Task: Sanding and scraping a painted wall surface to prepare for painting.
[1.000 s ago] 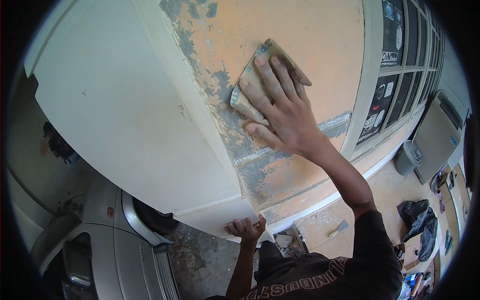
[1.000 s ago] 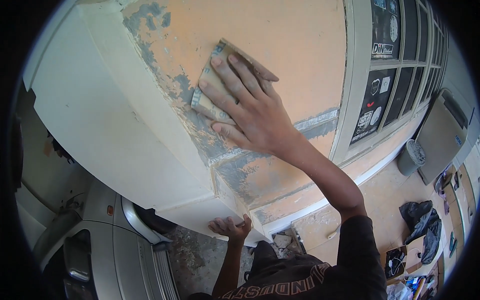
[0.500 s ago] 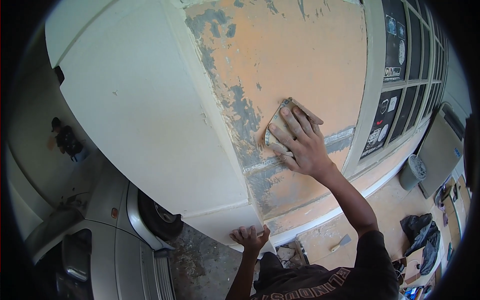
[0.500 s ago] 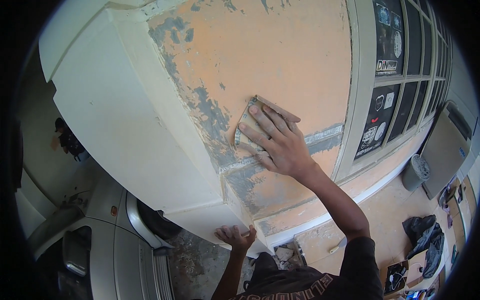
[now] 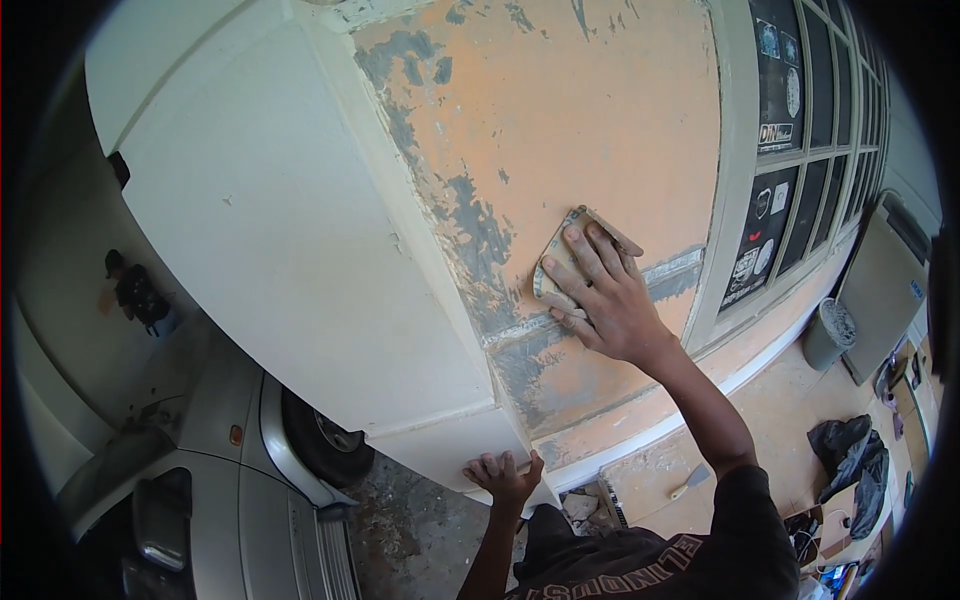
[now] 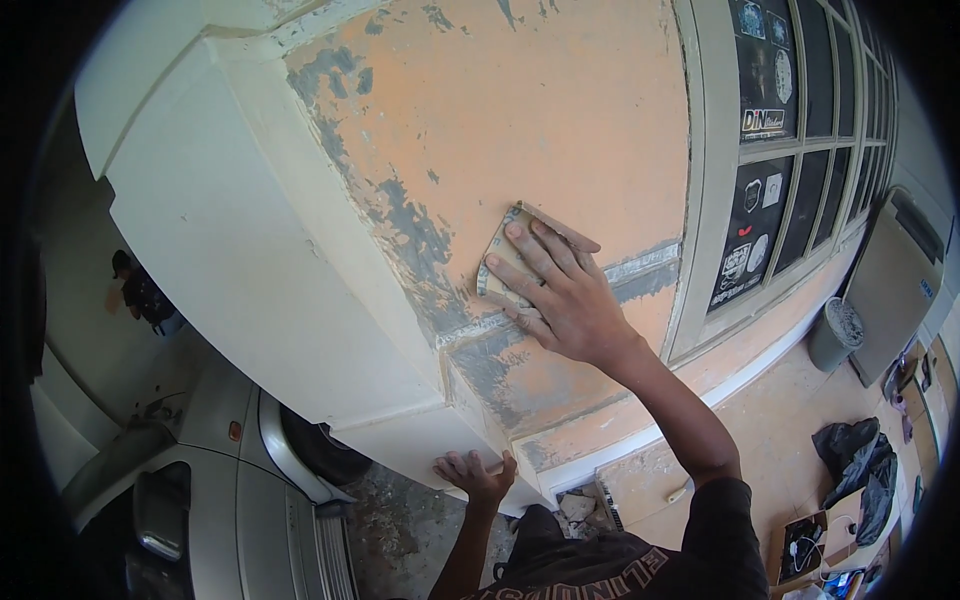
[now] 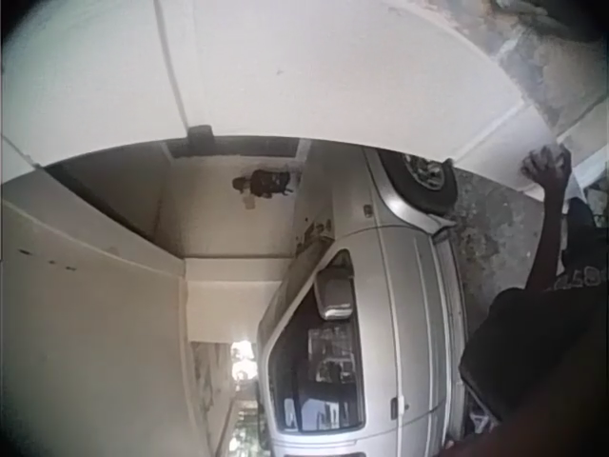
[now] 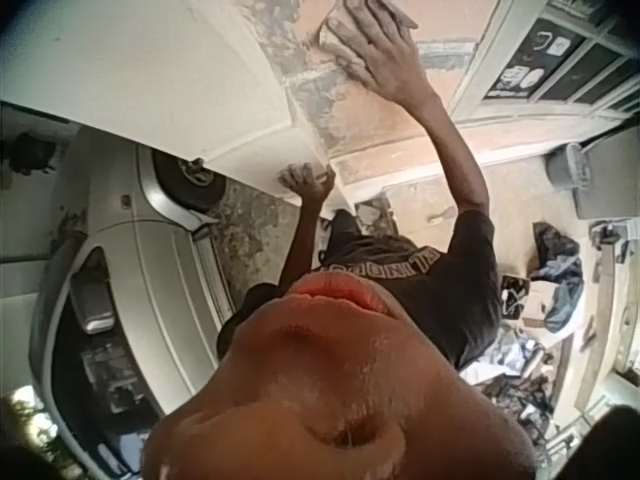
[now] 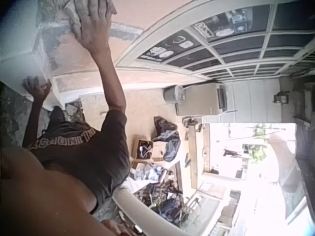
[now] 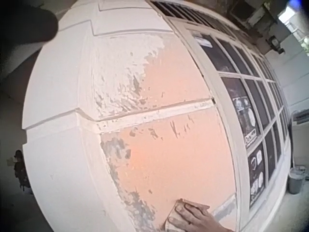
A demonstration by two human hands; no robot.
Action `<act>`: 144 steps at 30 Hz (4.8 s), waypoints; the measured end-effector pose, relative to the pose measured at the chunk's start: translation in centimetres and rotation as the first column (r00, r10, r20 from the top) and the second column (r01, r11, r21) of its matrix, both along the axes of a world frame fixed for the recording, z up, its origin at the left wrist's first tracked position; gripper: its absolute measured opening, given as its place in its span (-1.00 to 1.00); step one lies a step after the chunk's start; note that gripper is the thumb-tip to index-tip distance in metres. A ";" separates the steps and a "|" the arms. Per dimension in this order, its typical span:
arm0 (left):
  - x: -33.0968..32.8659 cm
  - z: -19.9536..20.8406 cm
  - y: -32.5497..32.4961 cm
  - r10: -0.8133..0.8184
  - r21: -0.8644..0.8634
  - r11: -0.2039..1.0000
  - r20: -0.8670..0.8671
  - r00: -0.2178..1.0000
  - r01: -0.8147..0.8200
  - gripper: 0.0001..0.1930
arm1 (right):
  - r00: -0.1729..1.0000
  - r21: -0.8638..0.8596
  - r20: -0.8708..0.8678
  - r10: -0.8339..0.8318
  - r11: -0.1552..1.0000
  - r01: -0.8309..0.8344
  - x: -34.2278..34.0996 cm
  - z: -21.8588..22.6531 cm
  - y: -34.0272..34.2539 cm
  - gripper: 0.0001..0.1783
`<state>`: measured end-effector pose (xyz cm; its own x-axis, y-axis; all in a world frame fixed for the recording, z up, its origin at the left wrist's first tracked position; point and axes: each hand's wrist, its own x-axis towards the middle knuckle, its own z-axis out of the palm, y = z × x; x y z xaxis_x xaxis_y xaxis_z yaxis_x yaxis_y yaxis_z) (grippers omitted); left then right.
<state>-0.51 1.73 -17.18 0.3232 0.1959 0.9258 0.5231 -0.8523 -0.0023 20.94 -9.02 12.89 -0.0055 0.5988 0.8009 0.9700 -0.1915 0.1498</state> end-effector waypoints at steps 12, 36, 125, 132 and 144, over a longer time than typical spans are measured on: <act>-0.3 -0.1 -0.1 0.006 -0.021 1.000 -0.025 1.000 -0.007 -0.03 | 0.999 -0.109 -0.052 0.008 0.994 -0.014 -0.1 -1.3 -1.2 -0.35; -0.3 -0.3 0.2 0.001 -0.007 1.000 -0.028 1.000 -0.002 -0.03 | 0.990 -0.114 -0.133 -0.037 0.993 0.022 -0.3 -3.8 -0.9 -0.35; 0.1 -0.2 0.5 0.043 0.055 0.998 -0.029 0.999 -0.042 0.01 | 0.835 0.449 -0.527 -0.158 0.783 0.431 4.2 -12.9 -2.5 -0.48; -0.1 -0.2 0.6 0.062 0.047 0.997 -0.012 0.998 -0.061 0.01 | 0.848 0.403 -0.499 -0.181 0.817 0.412 2.6 -11.7 -3.2 -0.51; 0.3 0.1 0.4 0.055 0.051 0.997 0.023 0.998 -0.056 -0.02 | 0.856 0.386 -0.484 -0.184 0.833 0.397 5.5 -11.4 -5.4 -0.56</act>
